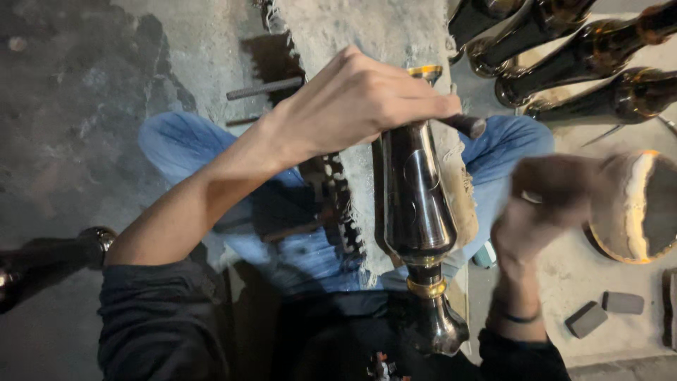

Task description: The person sits cross-legged on the floor with a brass vase clamped on their lap and engraves decorative curved patterns into its surface using a small hand engraving tool, tapping it with a wooden mallet. They rotate the vase to reach different sections and continue engraving along the body.

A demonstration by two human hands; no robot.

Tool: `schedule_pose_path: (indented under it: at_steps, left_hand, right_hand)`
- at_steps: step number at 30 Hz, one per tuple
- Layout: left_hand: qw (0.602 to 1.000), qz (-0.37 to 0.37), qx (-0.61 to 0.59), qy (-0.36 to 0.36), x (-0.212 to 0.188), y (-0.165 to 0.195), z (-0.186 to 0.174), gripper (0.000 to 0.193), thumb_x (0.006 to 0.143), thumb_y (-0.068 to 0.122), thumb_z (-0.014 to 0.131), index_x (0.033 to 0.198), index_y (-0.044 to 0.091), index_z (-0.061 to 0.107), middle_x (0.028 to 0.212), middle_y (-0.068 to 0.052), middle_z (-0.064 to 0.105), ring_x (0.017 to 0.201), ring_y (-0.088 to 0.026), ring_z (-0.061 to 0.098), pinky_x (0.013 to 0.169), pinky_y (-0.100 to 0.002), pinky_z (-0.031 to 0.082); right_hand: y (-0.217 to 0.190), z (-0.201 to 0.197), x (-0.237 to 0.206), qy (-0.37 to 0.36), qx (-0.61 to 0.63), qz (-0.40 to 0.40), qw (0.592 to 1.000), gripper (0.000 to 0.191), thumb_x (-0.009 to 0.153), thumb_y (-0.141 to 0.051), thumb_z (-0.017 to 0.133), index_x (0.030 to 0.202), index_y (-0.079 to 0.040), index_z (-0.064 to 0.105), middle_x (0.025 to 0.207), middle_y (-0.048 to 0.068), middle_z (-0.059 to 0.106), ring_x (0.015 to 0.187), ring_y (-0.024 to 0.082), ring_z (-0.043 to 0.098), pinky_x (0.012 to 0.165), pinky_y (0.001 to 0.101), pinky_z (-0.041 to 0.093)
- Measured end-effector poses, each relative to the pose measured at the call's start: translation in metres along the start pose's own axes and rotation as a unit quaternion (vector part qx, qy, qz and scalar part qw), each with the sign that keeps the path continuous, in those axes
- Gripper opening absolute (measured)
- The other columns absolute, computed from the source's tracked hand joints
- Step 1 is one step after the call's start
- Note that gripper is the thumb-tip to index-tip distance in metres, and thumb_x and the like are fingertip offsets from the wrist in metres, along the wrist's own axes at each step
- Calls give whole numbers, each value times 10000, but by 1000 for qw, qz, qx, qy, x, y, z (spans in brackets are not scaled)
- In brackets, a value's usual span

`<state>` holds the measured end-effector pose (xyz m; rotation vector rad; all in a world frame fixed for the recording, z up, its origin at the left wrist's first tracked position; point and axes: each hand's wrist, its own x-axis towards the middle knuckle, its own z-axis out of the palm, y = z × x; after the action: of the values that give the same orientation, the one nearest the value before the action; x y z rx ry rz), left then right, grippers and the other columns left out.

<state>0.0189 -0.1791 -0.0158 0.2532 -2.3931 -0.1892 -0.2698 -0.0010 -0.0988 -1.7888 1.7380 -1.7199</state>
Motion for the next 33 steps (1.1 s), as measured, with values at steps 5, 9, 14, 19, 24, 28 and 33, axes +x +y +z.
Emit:
schedule_pose_path:
  at_steps: [5, 9, 14, 19, 24, 28, 33]
  left_hand:
    - [999, -4, -22, -40, 7, 1, -8, 377, 974, -62, 707, 1267, 172, 740, 1088, -32, 787, 886, -196, 775, 755, -304, 639]
    - [999, -1, -45, -21, 4, 0, -16, 334, 936, 11, 728, 1244, 141, 716, 1074, -35, 777, 943, -215, 767, 839, -324, 633]
    - [1000, 16, 26, -8, -4, -5, -9, 390, 981, 35, 723, 1357, 124, 675, 1124, -34, 771, 977, -215, 763, 851, -307, 625]
    - [1000, 14, 2, -7, -14, -10, 4, 432, 997, -21, 695, 1371, 194, 674, 1164, -25, 776, 968, -206, 770, 774, -274, 639]
    - [999, 10, -19, 48, -20, -11, 6, 378, 1039, 53, 717, 1381, 202, 653, 1199, -23, 764, 1050, -211, 770, 876, -293, 656]
    - [997, -12, -32, 67, -29, -5, 0, 368, 1000, 38, 751, 1339, 160, 680, 1158, -46, 763, 1029, -219, 773, 832, -315, 651]
    - [992, -34, -53, 105, -28, 3, 2, 462, 881, -115, 669, 1282, 113, 688, 1153, -52, 773, 1015, -207, 784, 794, -312, 657]
  right_hand:
    - [-29, 19, 13, 116, 162, 60, 978, 623, 992, 135, 653, 1496, -64, 346, 1137, 123, 593, 975, 190, 566, 841, 311, 518]
    - [-50, 7, 20, -105, -270, -73, 954, 633, 727, 191, 627, 1332, 44, 509, 909, 166, 556, 798, 241, 540, 726, 386, 464]
    - [-41, -2, 32, -37, 60, 45, 996, 451, 987, 105, 612, 1406, 10, 473, 1067, 43, 553, 903, 131, 530, 856, 261, 483]
    - [-42, 4, 44, -21, -51, -73, 996, 515, 1012, 79, 580, 1467, -60, 383, 1200, 116, 687, 961, 184, 637, 863, 305, 514]
    - [-71, 3, 68, -35, -35, 4, 999, 589, 861, 142, 554, 1418, -1, 429, 1181, 112, 646, 773, 127, 543, 669, 257, 417]
    - [-95, 11, 84, -76, -93, -95, 988, 634, 910, 214, 641, 1477, -7, 462, 1236, 88, 613, 1002, 177, 613, 876, 309, 494]
    - [-102, -18, 89, -166, -349, -209, 898, 436, 887, 130, 676, 1288, -28, 619, 1121, 146, 669, 927, 285, 620, 779, 376, 474]
